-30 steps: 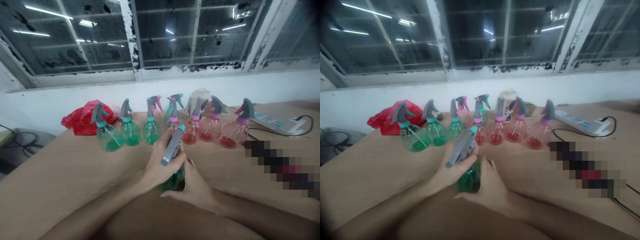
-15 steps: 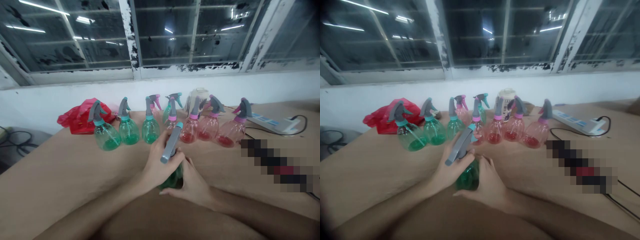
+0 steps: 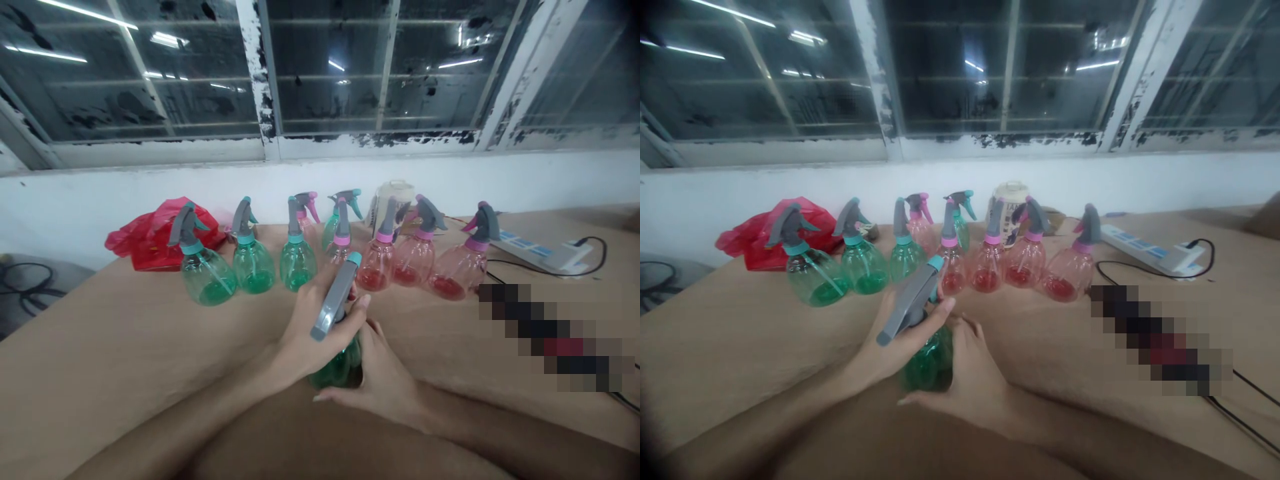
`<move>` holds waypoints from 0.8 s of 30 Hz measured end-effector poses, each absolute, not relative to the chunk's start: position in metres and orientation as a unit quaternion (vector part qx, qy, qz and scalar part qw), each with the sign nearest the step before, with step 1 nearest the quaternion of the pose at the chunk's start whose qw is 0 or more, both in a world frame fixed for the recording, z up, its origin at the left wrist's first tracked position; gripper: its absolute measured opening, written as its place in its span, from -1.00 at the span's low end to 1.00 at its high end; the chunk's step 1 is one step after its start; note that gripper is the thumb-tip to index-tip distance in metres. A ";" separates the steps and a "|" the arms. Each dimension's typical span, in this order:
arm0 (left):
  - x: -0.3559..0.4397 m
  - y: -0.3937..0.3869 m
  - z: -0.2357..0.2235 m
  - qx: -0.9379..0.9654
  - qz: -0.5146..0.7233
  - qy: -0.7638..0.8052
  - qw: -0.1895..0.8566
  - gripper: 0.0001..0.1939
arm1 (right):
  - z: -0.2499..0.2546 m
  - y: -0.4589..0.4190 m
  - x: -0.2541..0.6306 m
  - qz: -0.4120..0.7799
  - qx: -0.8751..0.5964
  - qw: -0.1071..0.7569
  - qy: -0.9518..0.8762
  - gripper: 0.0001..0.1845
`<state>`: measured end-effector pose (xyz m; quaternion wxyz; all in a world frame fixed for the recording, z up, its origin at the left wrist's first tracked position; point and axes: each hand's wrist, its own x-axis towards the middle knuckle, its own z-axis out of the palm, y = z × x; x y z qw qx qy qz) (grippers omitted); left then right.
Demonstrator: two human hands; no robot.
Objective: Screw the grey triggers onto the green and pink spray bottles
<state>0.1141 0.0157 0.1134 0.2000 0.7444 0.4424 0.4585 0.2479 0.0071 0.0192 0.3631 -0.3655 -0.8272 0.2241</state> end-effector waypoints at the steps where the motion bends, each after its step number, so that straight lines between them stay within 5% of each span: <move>1: 0.114 0.017 0.113 0.746 0.458 0.440 0.199 -0.88 | 0.019 0.007 0.248 0.223 -0.366 0.363 -0.827 0.07; 16: 0.112 0.018 0.097 0.740 0.474 0.439 0.186 -0.68 | 0.018 0.009 0.249 0.237 -0.374 0.363 -0.820 -0.12; 24: 0.112 0.019 0.106 0.754 0.456 0.425 0.208 -0.80 | 0.017 0.008 0.248 0.221 -0.378 0.367 -0.821 -0.02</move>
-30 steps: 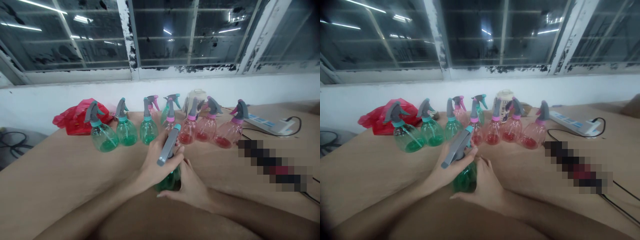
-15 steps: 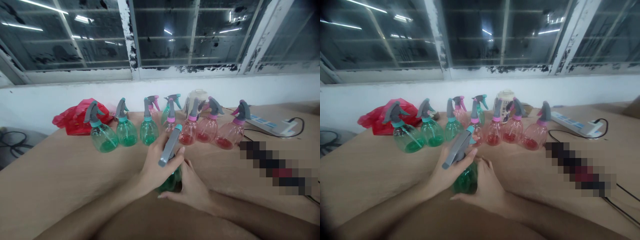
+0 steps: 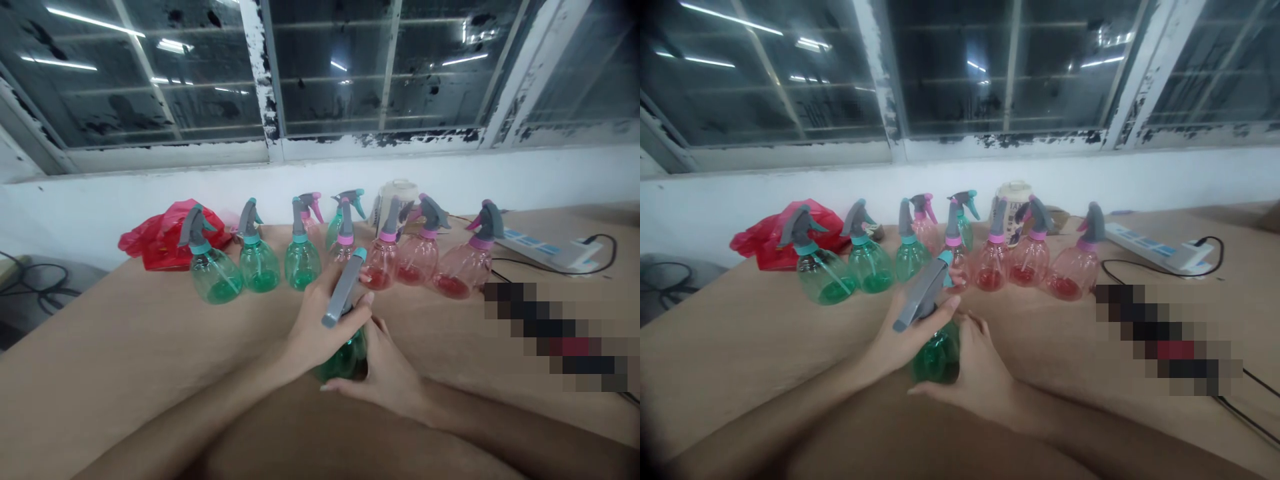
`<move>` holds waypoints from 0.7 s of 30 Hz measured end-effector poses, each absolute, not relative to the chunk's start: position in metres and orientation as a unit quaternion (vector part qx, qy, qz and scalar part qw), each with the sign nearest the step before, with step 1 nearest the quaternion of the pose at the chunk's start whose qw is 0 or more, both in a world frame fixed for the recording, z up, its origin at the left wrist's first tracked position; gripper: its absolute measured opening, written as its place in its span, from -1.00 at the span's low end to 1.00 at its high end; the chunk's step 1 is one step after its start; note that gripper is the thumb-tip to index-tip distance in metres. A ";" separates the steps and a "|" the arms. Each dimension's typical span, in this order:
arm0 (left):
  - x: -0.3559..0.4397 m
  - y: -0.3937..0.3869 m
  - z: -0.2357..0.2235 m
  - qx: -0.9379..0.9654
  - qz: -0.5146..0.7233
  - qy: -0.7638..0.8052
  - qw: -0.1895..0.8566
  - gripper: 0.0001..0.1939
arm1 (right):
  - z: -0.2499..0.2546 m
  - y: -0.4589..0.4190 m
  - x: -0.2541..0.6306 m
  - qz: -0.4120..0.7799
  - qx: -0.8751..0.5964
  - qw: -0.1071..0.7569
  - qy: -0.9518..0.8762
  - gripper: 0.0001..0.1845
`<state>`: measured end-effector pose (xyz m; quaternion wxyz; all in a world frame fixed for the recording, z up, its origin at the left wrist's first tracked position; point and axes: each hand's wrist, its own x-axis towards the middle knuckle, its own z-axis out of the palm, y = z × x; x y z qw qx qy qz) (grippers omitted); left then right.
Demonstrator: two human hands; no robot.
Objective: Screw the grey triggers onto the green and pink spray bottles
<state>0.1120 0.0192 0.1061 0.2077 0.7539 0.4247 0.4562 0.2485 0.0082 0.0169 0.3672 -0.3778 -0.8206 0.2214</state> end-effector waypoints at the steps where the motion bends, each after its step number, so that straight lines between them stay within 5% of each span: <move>1: 0.113 0.019 0.108 0.754 0.457 0.422 0.210 -0.83 | 0.017 0.008 0.249 0.218 -0.377 0.368 -0.822 -0.01; 11: 0.115 0.014 0.114 0.744 0.452 0.446 0.208 -0.99 | 0.015 0.008 0.249 0.174 -0.356 0.366 -0.842 0.04; 21: 0.114 0.017 0.103 0.747 0.469 0.442 0.162 -0.89 | 0.013 0.009 0.249 0.195 -0.371 0.360 -0.833 -0.06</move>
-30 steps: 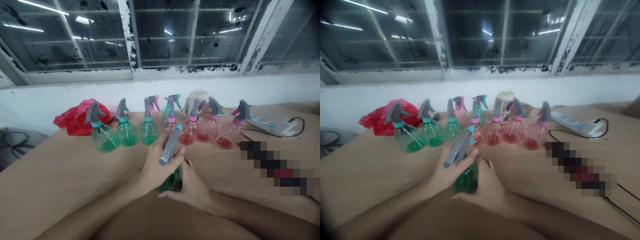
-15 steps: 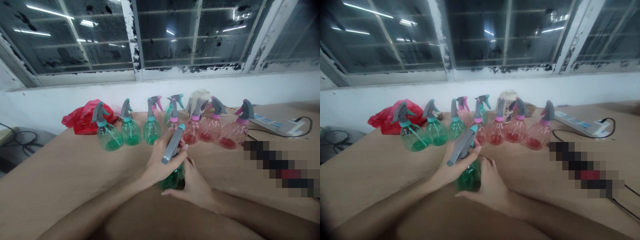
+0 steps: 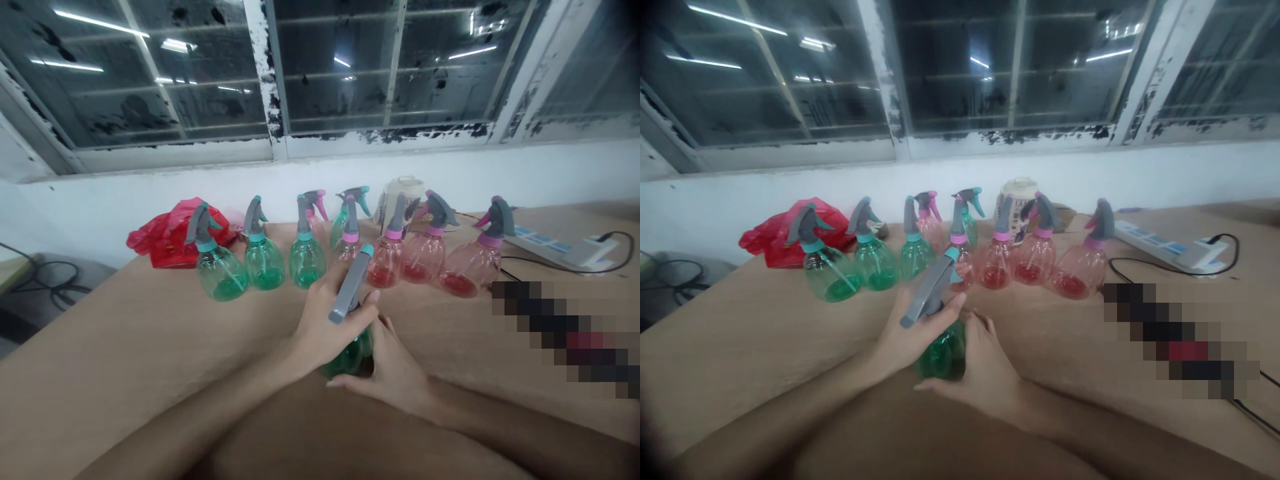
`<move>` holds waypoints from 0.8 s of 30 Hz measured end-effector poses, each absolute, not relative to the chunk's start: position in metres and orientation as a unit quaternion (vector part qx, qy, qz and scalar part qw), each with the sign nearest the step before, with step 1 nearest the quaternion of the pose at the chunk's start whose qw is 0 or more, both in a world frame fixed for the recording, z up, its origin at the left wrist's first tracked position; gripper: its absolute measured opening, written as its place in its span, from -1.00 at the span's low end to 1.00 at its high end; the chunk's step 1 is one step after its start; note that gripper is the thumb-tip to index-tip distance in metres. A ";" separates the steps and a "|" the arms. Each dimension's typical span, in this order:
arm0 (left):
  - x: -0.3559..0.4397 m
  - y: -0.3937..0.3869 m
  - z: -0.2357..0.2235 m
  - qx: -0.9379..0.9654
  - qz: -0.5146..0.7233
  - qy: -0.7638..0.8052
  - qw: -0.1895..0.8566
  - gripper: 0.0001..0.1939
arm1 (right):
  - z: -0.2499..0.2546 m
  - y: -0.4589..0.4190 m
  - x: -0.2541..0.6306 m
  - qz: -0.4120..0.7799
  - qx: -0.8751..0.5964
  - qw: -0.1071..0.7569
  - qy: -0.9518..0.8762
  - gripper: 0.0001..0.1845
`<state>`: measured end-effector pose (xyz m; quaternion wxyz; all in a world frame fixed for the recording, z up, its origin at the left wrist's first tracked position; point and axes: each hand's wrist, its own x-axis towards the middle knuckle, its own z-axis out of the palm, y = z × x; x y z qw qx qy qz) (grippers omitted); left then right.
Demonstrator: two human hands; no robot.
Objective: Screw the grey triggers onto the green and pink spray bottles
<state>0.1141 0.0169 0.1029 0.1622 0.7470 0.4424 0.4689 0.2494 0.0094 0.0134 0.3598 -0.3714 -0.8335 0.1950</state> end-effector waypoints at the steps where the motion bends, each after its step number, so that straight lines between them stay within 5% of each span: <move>1: 0.114 0.017 0.103 0.746 0.468 0.446 0.161 -0.92 | 0.013 0.009 0.250 0.196 -0.371 0.359 -0.834 -0.07; 8: 0.111 0.022 0.104 0.763 0.440 0.430 0.198 -0.73 | 0.015 0.009 0.249 0.216 -0.387 0.353 -0.824 -0.14; 14: 0.114 0.022 0.108 0.751 0.447 0.437 0.210 -0.87 | 0.018 0.008 0.249 0.218 -0.381 0.358 -0.824 -0.05; 24: 0.113 0.018 0.114 0.750 0.430 0.451 0.222 -0.80 | 0.017 0.008 0.249 0.219 -0.383 0.364 -0.820 0.00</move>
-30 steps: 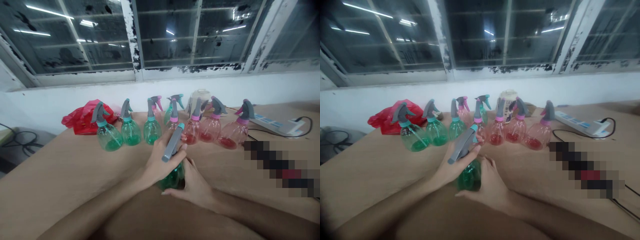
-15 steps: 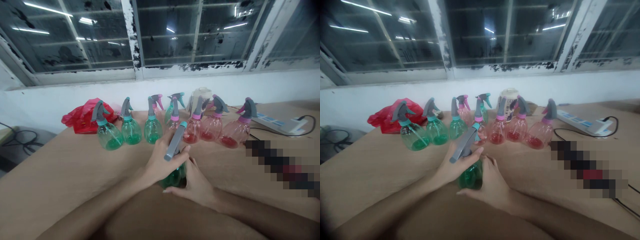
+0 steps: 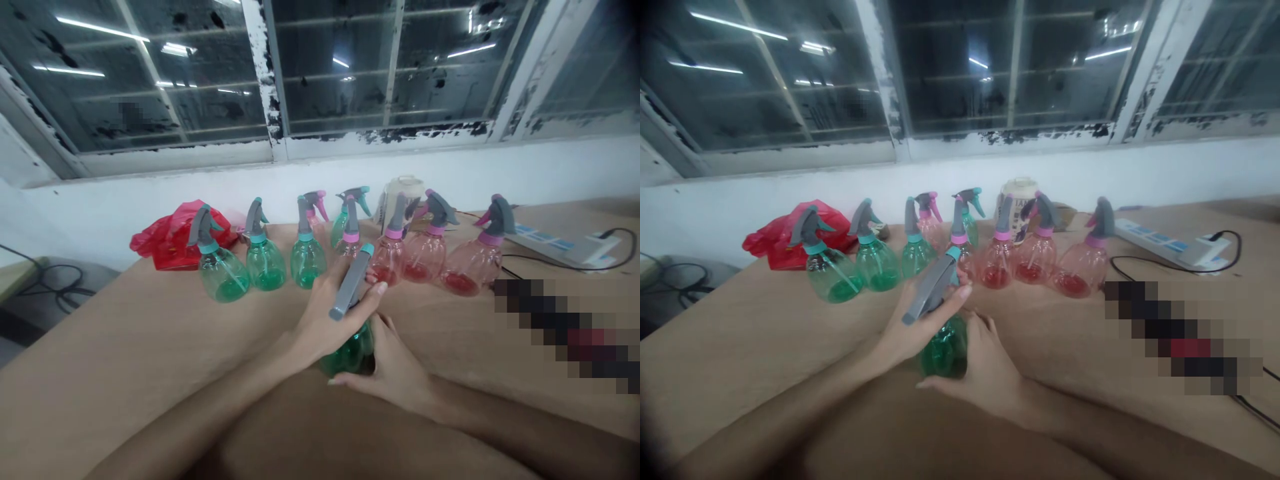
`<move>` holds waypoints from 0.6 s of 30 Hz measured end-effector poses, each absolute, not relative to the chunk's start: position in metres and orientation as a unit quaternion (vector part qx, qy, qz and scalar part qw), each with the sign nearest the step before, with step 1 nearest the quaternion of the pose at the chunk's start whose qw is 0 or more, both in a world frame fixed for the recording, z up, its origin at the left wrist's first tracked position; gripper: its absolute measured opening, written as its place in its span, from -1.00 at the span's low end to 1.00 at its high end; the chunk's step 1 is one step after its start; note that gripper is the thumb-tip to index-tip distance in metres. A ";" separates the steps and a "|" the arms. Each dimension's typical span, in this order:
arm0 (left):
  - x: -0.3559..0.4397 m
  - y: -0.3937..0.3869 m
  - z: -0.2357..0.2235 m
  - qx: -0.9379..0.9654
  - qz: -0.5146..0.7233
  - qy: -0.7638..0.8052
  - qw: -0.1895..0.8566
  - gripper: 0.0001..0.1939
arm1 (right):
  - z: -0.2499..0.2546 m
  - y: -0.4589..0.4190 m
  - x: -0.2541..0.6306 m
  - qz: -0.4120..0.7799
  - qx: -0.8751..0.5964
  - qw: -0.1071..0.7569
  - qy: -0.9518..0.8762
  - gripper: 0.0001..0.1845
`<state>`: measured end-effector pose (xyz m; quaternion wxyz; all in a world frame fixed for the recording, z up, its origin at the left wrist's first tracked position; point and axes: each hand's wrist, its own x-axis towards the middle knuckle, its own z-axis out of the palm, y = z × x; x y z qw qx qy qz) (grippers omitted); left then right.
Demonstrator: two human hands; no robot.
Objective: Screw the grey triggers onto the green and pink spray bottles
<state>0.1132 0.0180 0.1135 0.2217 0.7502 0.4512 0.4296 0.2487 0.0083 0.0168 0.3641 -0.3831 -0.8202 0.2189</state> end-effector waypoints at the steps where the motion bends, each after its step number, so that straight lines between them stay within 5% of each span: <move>1: 0.113 0.017 0.114 0.750 0.429 0.452 0.221 -0.77 | 0.017 0.008 0.249 0.219 -0.383 0.367 -0.819 -0.01; 6: 0.111 0.009 0.104 0.720 0.458 0.475 0.215 -0.50 | 0.018 0.008 0.248 0.231 -0.379 0.376 -0.814 -0.15; 10: 0.097 -0.006 0.087 0.709 0.412 0.516 0.248 -0.50 | 0.021 0.009 0.248 0.242 -0.389 0.377 -0.805 -0.24; 18: 0.064 -0.032 0.086 0.714 0.307 0.560 0.287 -0.33 | 0.020 0.013 0.249 0.240 -0.356 0.348 -0.833 -0.03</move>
